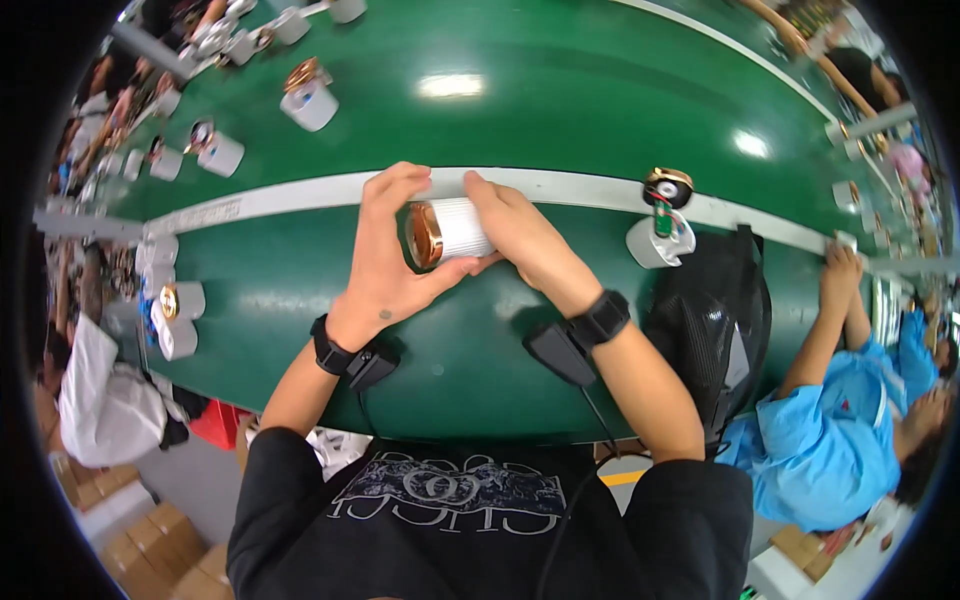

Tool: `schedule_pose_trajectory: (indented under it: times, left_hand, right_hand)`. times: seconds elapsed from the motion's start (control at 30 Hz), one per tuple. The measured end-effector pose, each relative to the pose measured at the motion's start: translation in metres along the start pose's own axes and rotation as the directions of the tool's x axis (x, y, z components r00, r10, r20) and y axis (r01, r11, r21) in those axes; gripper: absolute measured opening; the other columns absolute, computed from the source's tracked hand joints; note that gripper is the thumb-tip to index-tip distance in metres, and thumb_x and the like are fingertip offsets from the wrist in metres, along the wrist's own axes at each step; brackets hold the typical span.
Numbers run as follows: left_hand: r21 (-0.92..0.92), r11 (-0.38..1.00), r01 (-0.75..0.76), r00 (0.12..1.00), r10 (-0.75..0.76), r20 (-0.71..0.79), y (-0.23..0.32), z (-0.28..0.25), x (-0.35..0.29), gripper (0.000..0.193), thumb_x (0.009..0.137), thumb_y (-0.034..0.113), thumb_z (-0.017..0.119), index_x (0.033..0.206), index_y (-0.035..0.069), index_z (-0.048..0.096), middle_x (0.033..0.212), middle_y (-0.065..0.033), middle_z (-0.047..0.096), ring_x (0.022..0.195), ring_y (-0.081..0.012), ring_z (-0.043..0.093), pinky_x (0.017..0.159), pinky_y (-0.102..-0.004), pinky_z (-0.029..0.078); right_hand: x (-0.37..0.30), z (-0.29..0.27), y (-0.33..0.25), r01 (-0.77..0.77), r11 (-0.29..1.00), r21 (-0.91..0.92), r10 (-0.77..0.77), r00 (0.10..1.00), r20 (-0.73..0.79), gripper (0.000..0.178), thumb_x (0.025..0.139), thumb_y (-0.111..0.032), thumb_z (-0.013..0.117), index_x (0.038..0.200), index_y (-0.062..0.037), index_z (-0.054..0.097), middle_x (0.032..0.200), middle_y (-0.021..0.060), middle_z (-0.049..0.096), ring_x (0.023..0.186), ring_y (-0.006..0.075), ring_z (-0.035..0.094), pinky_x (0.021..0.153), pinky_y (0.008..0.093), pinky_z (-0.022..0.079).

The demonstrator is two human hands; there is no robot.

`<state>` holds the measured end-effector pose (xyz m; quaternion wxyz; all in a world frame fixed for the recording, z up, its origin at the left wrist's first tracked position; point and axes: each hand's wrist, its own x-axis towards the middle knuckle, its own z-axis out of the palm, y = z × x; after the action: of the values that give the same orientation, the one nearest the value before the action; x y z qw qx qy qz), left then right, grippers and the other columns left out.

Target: The person assembles a humidifier by hand, fitting a gold-colored cap onto a white plastic housing. They press the components together firmly and place the completed unit onto the green assembly line before repeating the process.

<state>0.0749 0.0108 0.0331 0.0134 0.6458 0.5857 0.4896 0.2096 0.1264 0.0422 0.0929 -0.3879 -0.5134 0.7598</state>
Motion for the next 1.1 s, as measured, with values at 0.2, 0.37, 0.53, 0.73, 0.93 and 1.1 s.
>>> schedule_pose_trajectory:
  times: [0.2, 0.37, 0.53, 0.73, 0.93, 1.1]
  left_hand:
    - [-0.599, 0.451, 0.662, 0.642, -0.753, 0.143, 0.021, 0.014, -0.074, 0.075, 0.084, 0.026, 0.086, 0.140, 0.001, 0.043, 0.132, -0.0132, 0.059, 0.125, -0.0282, 0.059, 0.103, -0.0393, 0.050]
    - [-0.785, 0.331, 0.524, 0.436, -0.896, -0.086, 0.065, 0.029, -0.128, 0.071, 0.089, 0.035, 0.080, 0.139, 0.001, 0.045, 0.135, -0.0157, 0.060, 0.120, -0.0237, 0.060, 0.103, -0.0400, 0.050]
    - [-0.610, 0.516, 0.601, 0.186, -0.833, -0.521, 0.097, 0.018, -0.230, 0.065, 0.088, 0.024, 0.078, 0.138, 0.000, 0.044, 0.125, -0.0144, 0.062, 0.117, -0.0215, 0.063, 0.098, -0.0378, 0.053]
    - [-0.268, 0.468, 0.842, 0.090, -0.613, -0.785, 0.117, 0.015, -0.269, 0.062, 0.087, 0.018, 0.077, 0.136, 0.000, 0.044, 0.120, -0.0127, 0.062, 0.114, -0.0214, 0.065, 0.098, -0.0371, 0.052]
    - [-0.529, 0.570, 0.629, 0.213, -0.780, -0.589, 0.111, 0.009, -0.260, 0.075, 0.083, 0.020, 0.080, 0.144, -0.001, 0.041, 0.124, -0.0121, 0.062, 0.112, -0.0201, 0.064, 0.101, -0.0361, 0.050]
    - [-0.921, 0.199, 0.334, 0.604, -0.795, 0.047, 0.110, -0.025, -0.193, 0.086, 0.081, 0.024, 0.082, 0.150, 0.000, 0.037, 0.126, -0.0129, 0.062, 0.112, -0.0208, 0.065, 0.102, -0.0364, 0.050]
  right_hand:
    - [-0.013, 0.010, 0.049, -0.031, 0.989, 0.141, 0.000, 0.978, 0.210, 0.046, 0.114, -0.040, 0.037, 0.131, -0.0024, 0.055, 0.121, 0.0097, 0.063, 0.109, 0.0199, 0.065, 0.083, 0.0353, 0.058]
    - [-0.015, 0.004, 0.102, 0.000, 1.000, 0.013, -0.006, 0.875, 0.484, 0.034, 0.112, -0.030, 0.045, 0.124, -0.0015, 0.058, 0.115, 0.0081, 0.064, 0.101, 0.0171, 0.065, 0.079, 0.0331, 0.057]
    - [-0.011, -0.015, 0.112, 0.501, 0.710, -0.495, -0.193, 0.814, 0.548, 0.014, 0.103, -0.012, 0.061, 0.114, -0.0025, 0.065, 0.109, 0.0084, 0.065, 0.088, 0.0144, 0.063, 0.070, 0.0305, 0.053]
    - [-0.021, 0.011, 0.127, 0.720, 0.397, -0.569, -0.357, 0.692, 0.628, 0.017, 0.097, -0.010, 0.068, 0.112, -0.0025, 0.066, 0.113, 0.0130, 0.064, 0.089, 0.0235, 0.065, 0.072, 0.0347, 0.053]
    - [-0.031, 0.018, 0.122, 0.749, 0.453, -0.484, -0.349, 0.648, 0.677, 0.027, 0.097, -0.016, 0.068, 0.121, -0.0033, 0.065, 0.119, 0.0123, 0.064, 0.098, 0.0246, 0.065, 0.078, 0.0351, 0.053]
    - [-0.039, 0.036, 0.070, 0.924, 0.326, -0.199, -0.501, 0.347, 0.793, 0.055, 0.097, -0.037, 0.067, 0.138, -0.0020, 0.055, 0.131, 0.0182, 0.060, 0.116, 0.0358, 0.062, 0.095, 0.0416, 0.052]
